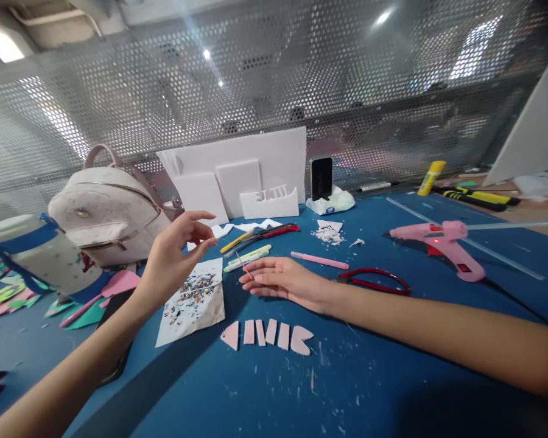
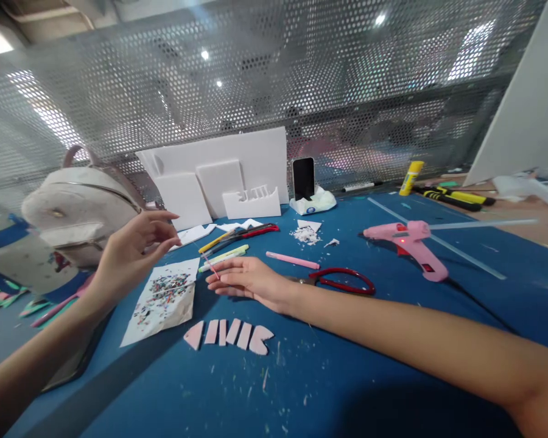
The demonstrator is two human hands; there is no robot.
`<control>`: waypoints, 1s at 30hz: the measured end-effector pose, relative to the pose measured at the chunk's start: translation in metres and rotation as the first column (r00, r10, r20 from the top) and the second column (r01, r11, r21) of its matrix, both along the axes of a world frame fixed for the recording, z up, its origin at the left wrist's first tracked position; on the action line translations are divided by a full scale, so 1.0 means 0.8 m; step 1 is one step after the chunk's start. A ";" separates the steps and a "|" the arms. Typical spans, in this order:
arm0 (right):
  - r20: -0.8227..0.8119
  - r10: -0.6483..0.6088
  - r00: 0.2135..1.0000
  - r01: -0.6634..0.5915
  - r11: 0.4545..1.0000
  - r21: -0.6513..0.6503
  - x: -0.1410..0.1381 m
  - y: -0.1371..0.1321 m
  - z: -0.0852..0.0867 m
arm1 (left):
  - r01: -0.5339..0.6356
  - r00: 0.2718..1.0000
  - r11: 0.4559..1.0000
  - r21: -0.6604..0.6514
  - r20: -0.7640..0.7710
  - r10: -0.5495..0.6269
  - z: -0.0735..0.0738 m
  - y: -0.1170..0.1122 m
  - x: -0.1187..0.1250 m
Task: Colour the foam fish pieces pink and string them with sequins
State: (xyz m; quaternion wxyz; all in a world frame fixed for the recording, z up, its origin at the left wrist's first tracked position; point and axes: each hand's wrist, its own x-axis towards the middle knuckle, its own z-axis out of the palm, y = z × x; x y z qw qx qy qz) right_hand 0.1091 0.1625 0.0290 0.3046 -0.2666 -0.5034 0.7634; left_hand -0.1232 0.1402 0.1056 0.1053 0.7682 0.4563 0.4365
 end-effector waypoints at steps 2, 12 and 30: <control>0.023 -0.050 0.998 0.049 0.998 0.040 0.002 0.002 0.003 | 0.002 1.000 1.000 0.020 -0.022 -0.002 0.002 -0.002 0.001; -0.014 -0.084 0.996 0.084 0.934 0.349 0.009 0.008 0.042 | 0.088 0.987 0.994 0.063 -0.140 -0.079 0.001 -0.010 0.034; 0.081 -0.136 0.987 0.092 0.911 0.401 0.011 0.011 0.045 | -0.022 0.941 0.976 -0.218 -0.336 -0.054 -0.008 -0.006 -0.048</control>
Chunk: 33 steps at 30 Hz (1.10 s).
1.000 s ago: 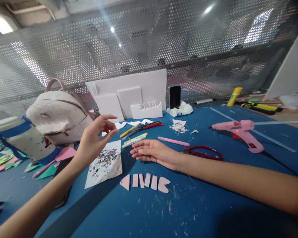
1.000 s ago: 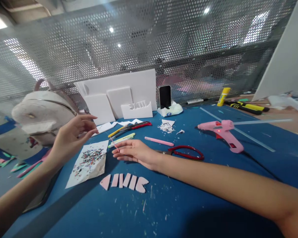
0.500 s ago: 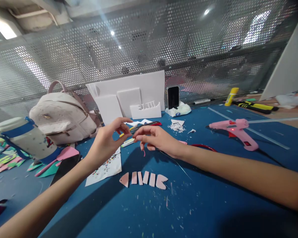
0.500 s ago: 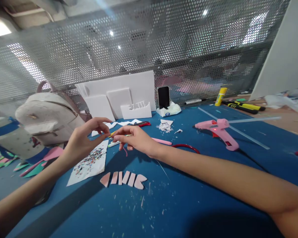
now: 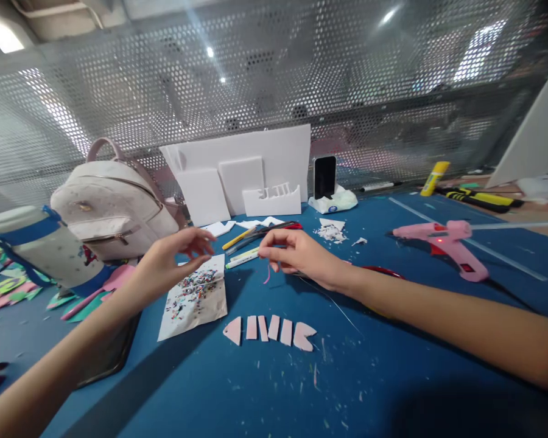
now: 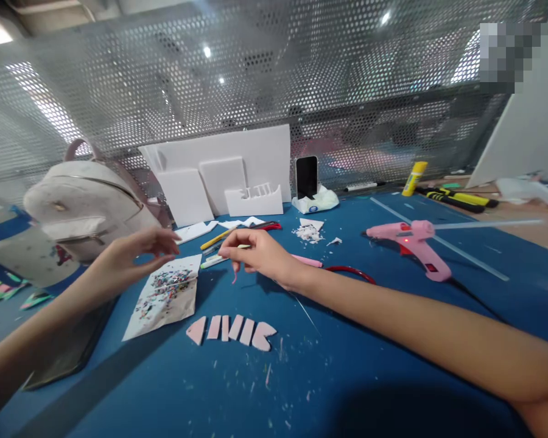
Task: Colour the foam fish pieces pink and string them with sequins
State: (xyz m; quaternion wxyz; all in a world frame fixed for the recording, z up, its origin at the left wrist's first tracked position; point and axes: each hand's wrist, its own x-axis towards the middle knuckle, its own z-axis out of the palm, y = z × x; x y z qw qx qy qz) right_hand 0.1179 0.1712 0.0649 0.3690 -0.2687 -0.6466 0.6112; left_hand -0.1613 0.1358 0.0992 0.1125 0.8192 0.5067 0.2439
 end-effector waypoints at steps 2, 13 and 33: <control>0.006 -0.003 1.000 0.003 1.000 0.020 0.002 0.003 0.000 | -0.028 0.996 0.996 -0.079 -0.086 0.022 -0.011 0.004 -0.033; -0.016 -0.035 0.999 0.035 0.999 0.025 0.008 0.012 0.003 | -0.155 0.965 0.970 -0.188 -0.238 0.108 -0.074 0.003 -0.104; -0.007 -0.033 0.999 0.033 0.999 0.032 0.007 0.009 0.003 | -0.206 0.950 0.960 -0.191 -0.275 0.149 -0.075 -0.001 -0.095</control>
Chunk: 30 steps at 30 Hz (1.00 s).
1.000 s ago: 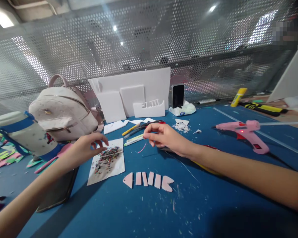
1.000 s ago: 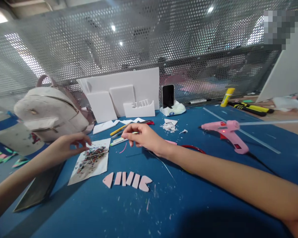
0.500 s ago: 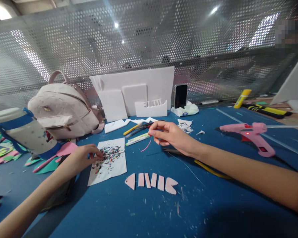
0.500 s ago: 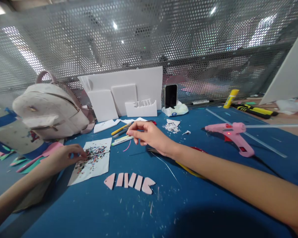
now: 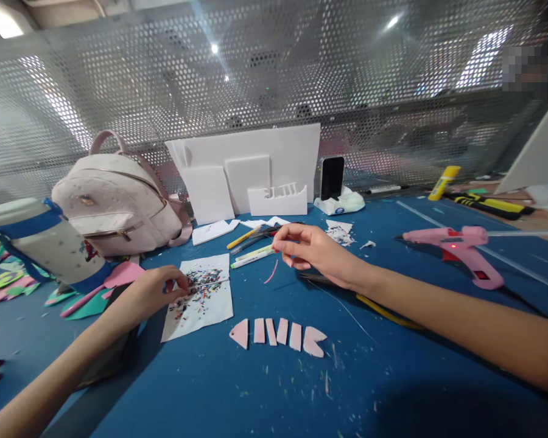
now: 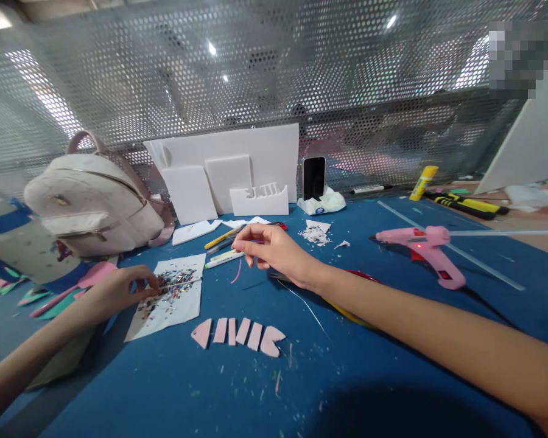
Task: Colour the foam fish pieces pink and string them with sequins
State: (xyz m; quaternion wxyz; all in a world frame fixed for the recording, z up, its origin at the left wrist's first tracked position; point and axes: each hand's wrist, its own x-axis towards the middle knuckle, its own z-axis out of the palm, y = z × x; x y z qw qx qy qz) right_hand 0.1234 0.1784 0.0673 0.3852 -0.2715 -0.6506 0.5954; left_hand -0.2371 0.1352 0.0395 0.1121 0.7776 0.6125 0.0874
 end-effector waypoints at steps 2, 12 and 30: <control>-0.004 -0.001 1.000 0.001 1.000 -0.005 0.000 0.000 0.000 | -0.008 1.000 1.000 0.009 0.001 0.008 0.001 0.000 0.001; 0.000 -0.010 1.000 0.010 1.000 -0.012 0.000 0.000 0.001 | -0.018 0.999 0.999 0.042 0.030 0.017 0.006 0.000 0.005; 0.012 -0.006 1.000 0.007 1.000 -0.007 -0.001 -0.002 0.002 | -0.051 0.997 0.998 0.039 0.065 0.048 0.013 -0.003 0.011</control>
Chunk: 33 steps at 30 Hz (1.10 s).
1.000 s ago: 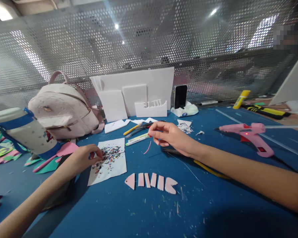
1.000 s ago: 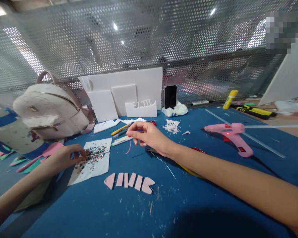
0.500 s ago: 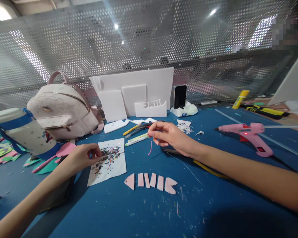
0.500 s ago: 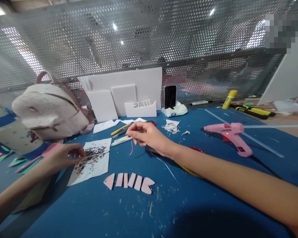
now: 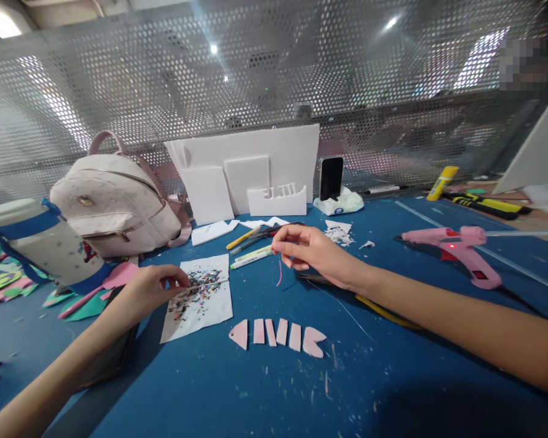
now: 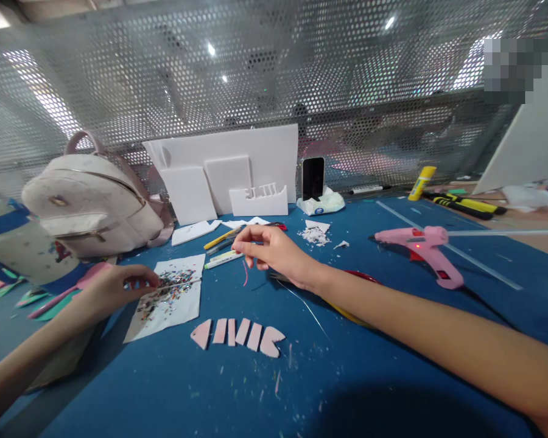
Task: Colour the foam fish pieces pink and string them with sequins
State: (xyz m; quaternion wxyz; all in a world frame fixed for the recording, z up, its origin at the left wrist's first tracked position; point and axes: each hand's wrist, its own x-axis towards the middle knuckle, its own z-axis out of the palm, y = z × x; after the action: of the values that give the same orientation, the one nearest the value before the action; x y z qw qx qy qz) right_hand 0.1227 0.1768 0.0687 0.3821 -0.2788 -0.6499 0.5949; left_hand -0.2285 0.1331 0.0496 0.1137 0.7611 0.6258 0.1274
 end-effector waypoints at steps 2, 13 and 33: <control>-0.001 -0.001 1.000 0.001 1.000 0.000 0.000 0.000 -0.001 | -0.007 1.000 1.000 0.007 0.009 0.007 -0.001 0.000 -0.001; 0.017 0.065 0.998 -0.061 0.986 -0.155 -0.012 -0.011 -0.029 | -0.020 0.999 0.999 0.027 0.030 0.019 0.003 -0.002 0.001; 0.099 0.028 0.995 -0.023 0.998 -0.050 -0.022 -0.010 -0.073 | 0.059 0.984 0.998 0.033 0.169 -0.063 -0.009 0.008 0.005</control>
State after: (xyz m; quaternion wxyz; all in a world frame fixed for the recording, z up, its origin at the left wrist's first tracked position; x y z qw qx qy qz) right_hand 0.1048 0.1688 0.0105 0.3347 -0.3091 -0.6570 0.6007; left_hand -0.2244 0.1399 0.0425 0.1598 0.7677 0.5884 0.1971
